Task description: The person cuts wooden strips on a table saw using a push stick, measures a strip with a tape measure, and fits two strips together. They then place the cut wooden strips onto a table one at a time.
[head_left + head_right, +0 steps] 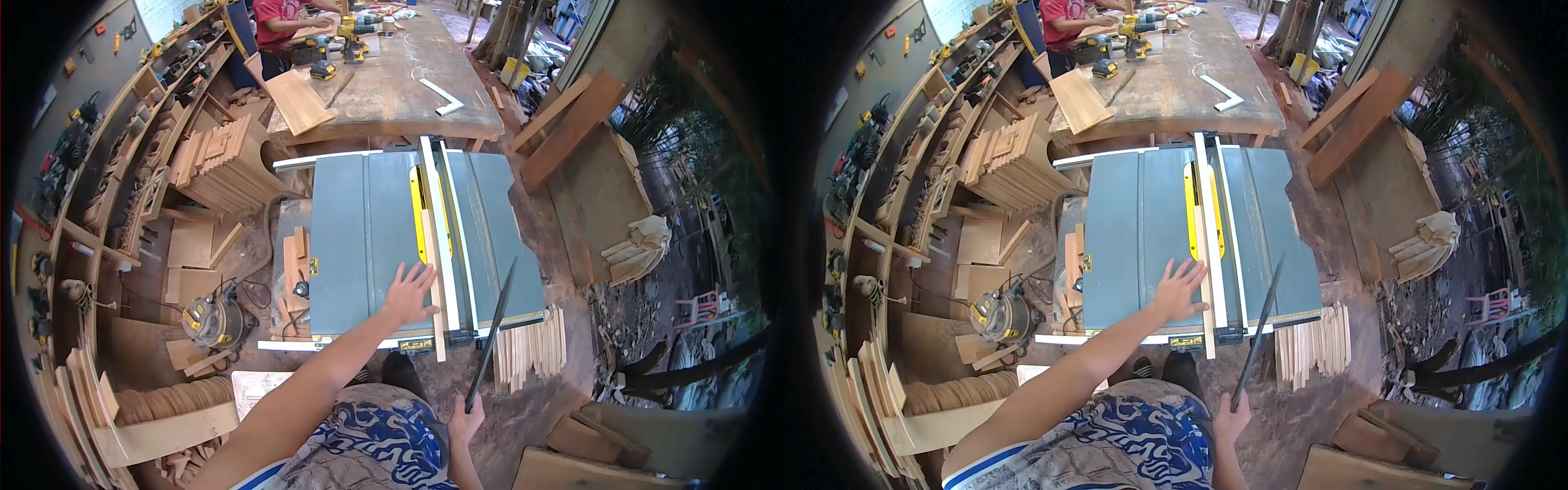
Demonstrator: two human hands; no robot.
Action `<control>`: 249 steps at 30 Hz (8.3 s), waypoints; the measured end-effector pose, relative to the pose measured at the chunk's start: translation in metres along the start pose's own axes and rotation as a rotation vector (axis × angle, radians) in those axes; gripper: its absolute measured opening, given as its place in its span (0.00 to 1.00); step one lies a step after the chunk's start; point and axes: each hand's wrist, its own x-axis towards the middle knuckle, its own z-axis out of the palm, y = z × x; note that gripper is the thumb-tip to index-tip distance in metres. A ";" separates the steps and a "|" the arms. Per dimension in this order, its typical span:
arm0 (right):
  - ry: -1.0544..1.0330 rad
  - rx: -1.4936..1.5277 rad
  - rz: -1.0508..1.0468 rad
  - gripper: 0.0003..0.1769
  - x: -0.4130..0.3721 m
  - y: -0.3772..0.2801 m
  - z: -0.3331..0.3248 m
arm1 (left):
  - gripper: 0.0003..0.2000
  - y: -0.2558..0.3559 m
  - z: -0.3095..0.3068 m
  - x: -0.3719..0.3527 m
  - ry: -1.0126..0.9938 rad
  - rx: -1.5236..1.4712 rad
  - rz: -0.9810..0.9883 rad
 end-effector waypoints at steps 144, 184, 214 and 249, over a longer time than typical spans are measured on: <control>-0.924 -0.260 -0.401 0.28 -0.091 0.001 0.188 | 0.20 -0.216 0.394 -0.613 0.065 -0.143 -1.125; 0.038 -0.398 0.387 0.22 0.291 0.601 -0.226 | 0.26 0.449 0.642 0.076 -0.688 -1.350 -1.116; 0.047 -0.513 0.310 0.23 0.311 0.692 -0.168 | 0.28 0.458 0.712 0.112 -0.338 -1.410 -1.238; 0.478 -0.088 0.605 0.08 0.215 0.695 -0.167 | 0.67 0.545 0.694 0.152 -0.178 -0.564 -1.233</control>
